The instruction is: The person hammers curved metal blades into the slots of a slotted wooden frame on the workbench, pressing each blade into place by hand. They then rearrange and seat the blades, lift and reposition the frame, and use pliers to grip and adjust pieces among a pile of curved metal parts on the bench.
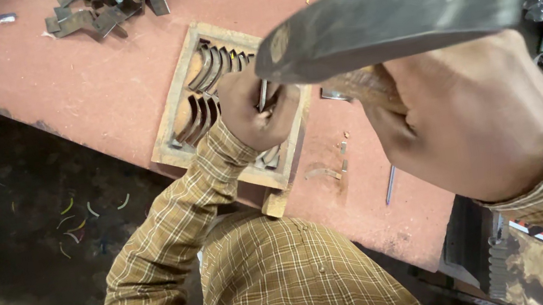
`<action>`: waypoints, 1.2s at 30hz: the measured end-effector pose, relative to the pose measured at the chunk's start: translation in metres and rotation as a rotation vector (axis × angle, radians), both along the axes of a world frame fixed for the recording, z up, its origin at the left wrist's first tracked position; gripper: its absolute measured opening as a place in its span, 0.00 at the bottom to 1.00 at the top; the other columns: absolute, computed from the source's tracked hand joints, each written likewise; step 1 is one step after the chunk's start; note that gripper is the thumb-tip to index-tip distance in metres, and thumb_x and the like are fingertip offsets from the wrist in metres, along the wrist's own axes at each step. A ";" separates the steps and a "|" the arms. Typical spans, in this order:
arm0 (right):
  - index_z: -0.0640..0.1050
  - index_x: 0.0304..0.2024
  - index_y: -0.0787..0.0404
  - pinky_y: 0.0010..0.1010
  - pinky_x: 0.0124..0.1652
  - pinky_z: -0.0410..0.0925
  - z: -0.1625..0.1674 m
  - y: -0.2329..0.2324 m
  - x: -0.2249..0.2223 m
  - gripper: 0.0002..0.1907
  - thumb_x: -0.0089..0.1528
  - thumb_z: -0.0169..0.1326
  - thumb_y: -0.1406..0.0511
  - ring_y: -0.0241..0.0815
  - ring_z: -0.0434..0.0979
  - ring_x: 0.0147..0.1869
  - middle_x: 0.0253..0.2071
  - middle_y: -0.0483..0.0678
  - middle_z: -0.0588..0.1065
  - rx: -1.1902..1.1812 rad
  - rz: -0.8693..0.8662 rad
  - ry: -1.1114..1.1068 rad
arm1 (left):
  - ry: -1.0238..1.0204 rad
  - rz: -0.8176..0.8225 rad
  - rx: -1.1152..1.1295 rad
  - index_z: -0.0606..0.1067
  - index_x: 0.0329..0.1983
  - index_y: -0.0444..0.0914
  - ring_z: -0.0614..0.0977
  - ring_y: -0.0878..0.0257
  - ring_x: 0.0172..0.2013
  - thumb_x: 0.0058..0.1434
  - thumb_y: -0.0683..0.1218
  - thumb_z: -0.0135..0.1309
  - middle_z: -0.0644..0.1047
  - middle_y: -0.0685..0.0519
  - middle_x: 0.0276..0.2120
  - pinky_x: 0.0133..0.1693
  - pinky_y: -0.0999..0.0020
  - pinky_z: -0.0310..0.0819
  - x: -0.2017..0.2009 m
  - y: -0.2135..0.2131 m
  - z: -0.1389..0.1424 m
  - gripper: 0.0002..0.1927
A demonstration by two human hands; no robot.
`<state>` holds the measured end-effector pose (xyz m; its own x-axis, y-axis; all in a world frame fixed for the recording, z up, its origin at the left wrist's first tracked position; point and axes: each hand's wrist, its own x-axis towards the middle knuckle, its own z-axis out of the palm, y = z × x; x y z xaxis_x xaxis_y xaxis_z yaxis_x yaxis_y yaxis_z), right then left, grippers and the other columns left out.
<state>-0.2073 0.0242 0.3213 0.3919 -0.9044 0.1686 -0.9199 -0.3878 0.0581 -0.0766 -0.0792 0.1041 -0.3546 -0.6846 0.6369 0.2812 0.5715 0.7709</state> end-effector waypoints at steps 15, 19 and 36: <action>0.71 0.54 0.70 0.40 0.21 0.66 -0.001 0.004 -0.022 0.22 0.60 0.60 0.68 0.50 0.72 0.18 0.19 0.51 0.70 0.108 -0.160 0.049 | 0.101 0.072 0.069 0.58 0.35 0.37 0.69 0.69 0.20 0.70 0.36 0.53 0.64 0.52 0.21 0.25 0.73 0.61 -0.019 -0.021 0.011 0.16; 0.73 0.53 0.69 0.41 0.22 0.67 -0.002 0.007 -0.021 0.25 0.54 0.61 0.68 0.53 0.74 0.20 0.22 0.52 0.73 0.105 -0.137 0.058 | 0.064 0.031 0.110 0.60 0.35 0.36 0.65 0.69 0.20 0.70 0.37 0.54 0.63 0.53 0.21 0.25 0.72 0.58 -0.021 -0.014 0.017 0.14; 0.72 0.54 0.71 0.39 0.24 0.66 0.026 -0.005 -0.009 0.25 0.56 0.62 0.71 0.50 0.73 0.21 0.24 0.53 0.71 -0.049 -0.120 0.017 | 0.030 0.086 0.127 0.60 0.35 0.36 0.68 0.66 0.18 0.75 0.39 0.52 0.63 0.52 0.20 0.24 0.72 0.61 -0.021 -0.006 0.007 0.14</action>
<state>-0.2162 0.0197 0.3476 0.2850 -0.9357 0.2078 -0.9581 -0.2718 0.0899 -0.0977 -0.0856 0.1113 -0.2732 -0.7876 0.5524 0.2589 0.4928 0.8307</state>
